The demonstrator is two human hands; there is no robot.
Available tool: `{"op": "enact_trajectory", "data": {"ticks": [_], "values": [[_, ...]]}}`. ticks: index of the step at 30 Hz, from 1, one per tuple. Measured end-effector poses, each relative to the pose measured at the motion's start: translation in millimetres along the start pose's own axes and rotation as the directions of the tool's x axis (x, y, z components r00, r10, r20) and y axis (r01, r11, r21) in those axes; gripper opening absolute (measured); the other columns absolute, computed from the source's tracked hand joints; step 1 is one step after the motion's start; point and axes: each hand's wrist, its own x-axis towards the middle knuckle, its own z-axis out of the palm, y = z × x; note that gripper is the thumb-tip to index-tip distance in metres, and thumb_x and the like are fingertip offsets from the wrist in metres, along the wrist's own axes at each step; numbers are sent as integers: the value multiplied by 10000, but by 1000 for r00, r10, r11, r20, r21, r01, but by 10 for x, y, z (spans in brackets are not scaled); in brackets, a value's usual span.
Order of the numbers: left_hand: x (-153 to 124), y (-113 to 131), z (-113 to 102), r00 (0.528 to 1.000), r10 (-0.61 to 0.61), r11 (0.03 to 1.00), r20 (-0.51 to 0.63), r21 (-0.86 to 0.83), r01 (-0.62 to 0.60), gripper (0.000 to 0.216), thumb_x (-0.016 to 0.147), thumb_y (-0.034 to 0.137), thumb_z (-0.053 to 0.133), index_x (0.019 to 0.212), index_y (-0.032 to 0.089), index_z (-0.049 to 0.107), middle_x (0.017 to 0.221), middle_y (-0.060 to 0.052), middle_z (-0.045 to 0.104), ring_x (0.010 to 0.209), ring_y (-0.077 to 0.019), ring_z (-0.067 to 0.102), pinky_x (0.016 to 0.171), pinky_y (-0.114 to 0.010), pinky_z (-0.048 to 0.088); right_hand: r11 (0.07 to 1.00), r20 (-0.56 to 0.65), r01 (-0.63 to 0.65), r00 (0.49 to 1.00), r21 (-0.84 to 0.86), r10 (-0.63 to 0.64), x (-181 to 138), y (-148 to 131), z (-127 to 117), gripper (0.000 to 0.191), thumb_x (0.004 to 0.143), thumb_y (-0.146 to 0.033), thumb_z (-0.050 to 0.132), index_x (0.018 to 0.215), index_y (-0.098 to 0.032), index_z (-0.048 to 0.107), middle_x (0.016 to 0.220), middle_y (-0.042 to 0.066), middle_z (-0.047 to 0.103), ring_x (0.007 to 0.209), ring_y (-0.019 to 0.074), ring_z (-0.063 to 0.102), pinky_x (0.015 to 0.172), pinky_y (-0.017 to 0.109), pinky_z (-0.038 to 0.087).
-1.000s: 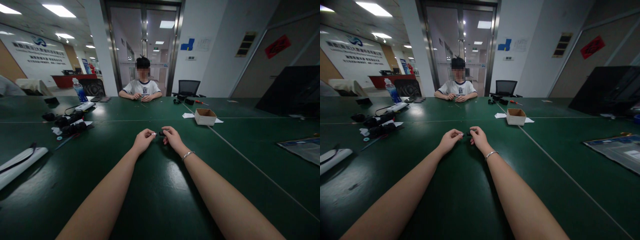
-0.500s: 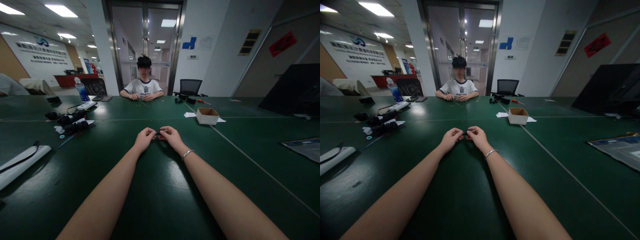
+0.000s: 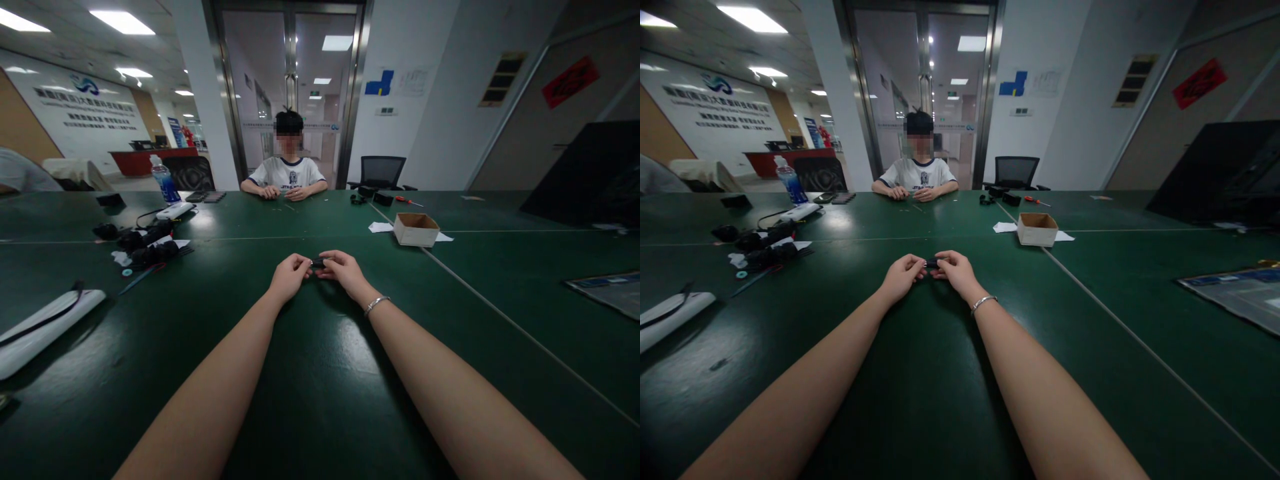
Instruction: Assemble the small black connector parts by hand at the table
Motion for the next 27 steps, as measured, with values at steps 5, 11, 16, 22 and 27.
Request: {"op": "enact_trajectory", "data": {"ticks": [5,11,16,22,27], "values": [[14,-9,-3,1000,-2,1000,-9,16,2,208,821,360,542,830,155,582,720,-32,638,626,-121,573,628,-245,441,1000,25,17,1000,-7,-16,-3,13,-18,208,840,-28,519,981,-147,615,779,28,641,609,120,668,575,208,579],[14,-23,-20,999,7,998,-35,70,-5,275,828,424,524,806,156,585,692,-35,643,613,-130,583,598,-244,438,998,77,69,995,-6,-69,-6,25,-53,213,808,-92,591,1000,-171,638,810,12,609,590,101,644,573,214,578],[9,-8,-35,999,6,996,-41,88,-2,305,838,446,503,800,154,581,686,-42,643,604,-133,586,570,-238,435,995,129,104,986,-9,-102,0,40,-80,256,766,-139,669,1018,-180,647,889,10,575,570,79,629,567,213,572],[37,-28,-36,999,-23,995,-48,98,28,338,844,472,484,775,153,570,599,-30,614,513,-117,545,525,-225,410,994,168,109,980,-2,-107,6,42,-114,278,753,-140,683,1025,-188,651,928,11,560,575,77,635,563,197,564],[52,-73,-55,1000,-10,988,-16,153,13,378,849,504,459,756,157,578,606,-29,620,525,-120,549,528,-226,405,996,173,89,981,4,-88,12,40,-129,281,744,-155,710,1017,-183,654,907,10,570,563,73,623,573,214,569]]}}
